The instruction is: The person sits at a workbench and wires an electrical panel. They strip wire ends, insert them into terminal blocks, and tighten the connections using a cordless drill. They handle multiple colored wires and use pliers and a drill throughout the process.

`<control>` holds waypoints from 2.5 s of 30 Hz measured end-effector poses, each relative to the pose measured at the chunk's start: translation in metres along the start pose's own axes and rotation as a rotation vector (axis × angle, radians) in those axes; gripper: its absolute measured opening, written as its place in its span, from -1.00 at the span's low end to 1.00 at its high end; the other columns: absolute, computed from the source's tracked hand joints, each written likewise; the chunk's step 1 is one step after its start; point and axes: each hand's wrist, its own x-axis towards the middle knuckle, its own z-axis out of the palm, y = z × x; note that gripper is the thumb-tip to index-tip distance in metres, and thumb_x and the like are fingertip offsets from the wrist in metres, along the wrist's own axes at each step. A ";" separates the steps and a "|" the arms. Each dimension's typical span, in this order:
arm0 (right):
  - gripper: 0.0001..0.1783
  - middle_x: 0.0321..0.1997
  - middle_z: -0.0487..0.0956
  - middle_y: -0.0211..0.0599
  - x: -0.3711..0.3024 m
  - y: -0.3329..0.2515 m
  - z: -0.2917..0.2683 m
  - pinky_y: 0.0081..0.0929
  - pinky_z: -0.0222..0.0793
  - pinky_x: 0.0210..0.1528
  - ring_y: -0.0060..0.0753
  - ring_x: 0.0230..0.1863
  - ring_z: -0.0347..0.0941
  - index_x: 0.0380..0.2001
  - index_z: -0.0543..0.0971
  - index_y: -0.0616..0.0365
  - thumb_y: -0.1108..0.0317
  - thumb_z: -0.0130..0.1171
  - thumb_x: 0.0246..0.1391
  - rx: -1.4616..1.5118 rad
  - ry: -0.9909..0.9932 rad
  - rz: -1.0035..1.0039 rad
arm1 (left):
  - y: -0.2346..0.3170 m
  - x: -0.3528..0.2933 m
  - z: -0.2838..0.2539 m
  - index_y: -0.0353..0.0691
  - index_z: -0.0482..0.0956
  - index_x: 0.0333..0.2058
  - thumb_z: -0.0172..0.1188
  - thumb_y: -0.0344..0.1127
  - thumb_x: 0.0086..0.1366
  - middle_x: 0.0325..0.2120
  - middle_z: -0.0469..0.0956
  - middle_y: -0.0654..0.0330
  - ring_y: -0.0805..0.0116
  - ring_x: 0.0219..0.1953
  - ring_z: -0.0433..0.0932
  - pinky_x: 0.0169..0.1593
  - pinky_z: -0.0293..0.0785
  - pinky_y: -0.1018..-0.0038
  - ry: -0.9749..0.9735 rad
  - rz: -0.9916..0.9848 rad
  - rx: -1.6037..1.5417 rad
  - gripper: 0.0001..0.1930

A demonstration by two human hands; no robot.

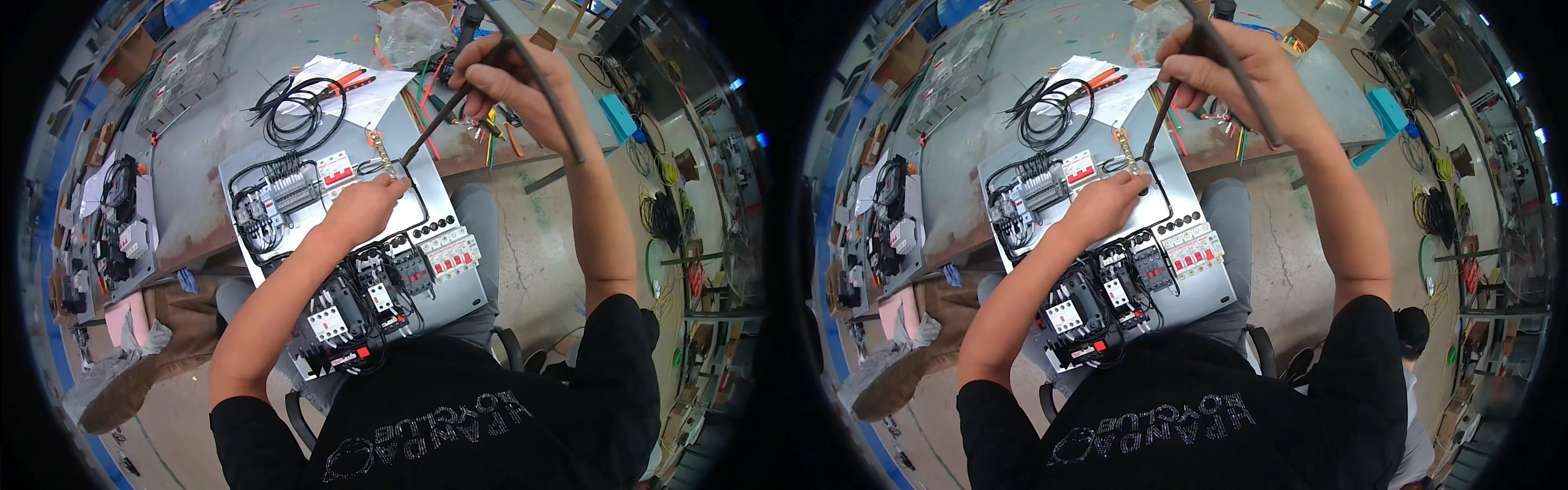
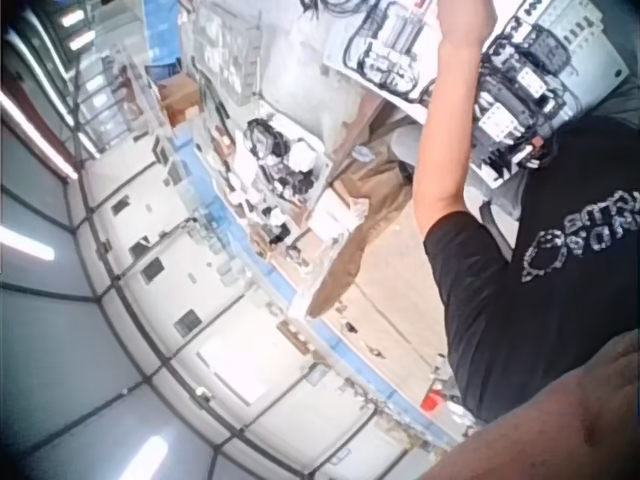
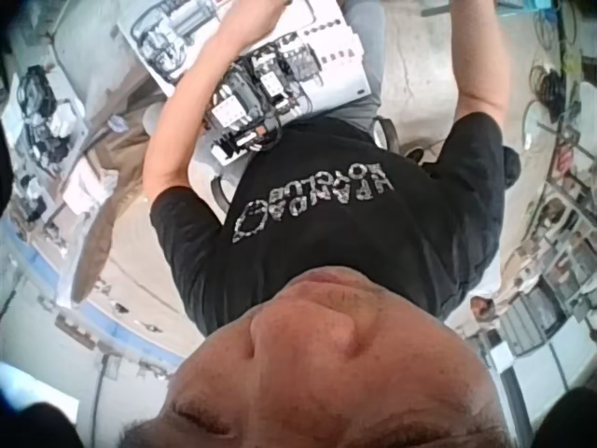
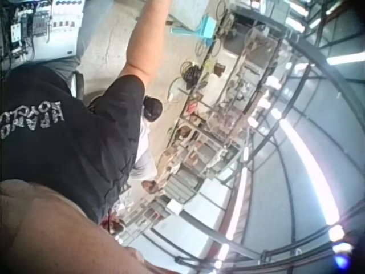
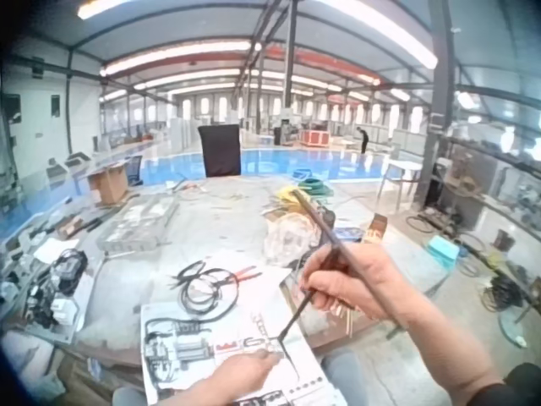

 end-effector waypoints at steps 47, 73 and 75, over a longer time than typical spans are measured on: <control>-0.74 -0.47 0.55 -0.42 0.026 0.002 0.056 -0.50 0.31 -0.41 -0.63 -0.45 0.39 -0.24 0.68 0.23 0.22 0.38 0.24 -0.270 -0.235 0.264 | -0.013 -0.012 0.013 -0.23 0.51 0.15 0.27 -0.35 0.26 -0.22 0.68 -0.11 -0.13 -0.17 0.67 -0.12 0.58 0.05 0.099 0.123 -0.089 -0.54; -0.82 -0.35 0.66 -0.35 0.016 0.041 0.065 -0.58 0.55 -0.28 -0.63 -0.36 0.58 -0.16 0.64 0.36 0.43 0.30 0.28 0.032 -0.320 0.153 | -0.014 -0.013 0.015 -0.23 0.49 0.16 0.29 -0.35 0.24 -0.23 0.67 -0.12 -0.15 -0.18 0.66 -0.12 0.58 0.03 0.071 0.090 -0.098 -0.50; -0.82 -0.40 0.66 -0.35 0.013 0.046 0.072 -0.62 0.55 -0.35 -0.65 -0.41 0.59 -0.20 0.66 0.36 0.42 0.33 0.25 0.016 -0.224 0.145 | -0.012 -0.013 0.011 -0.23 0.49 0.16 0.29 -0.34 0.24 -0.22 0.67 -0.12 -0.15 -0.17 0.66 -0.11 0.59 0.04 0.066 0.099 -0.097 -0.51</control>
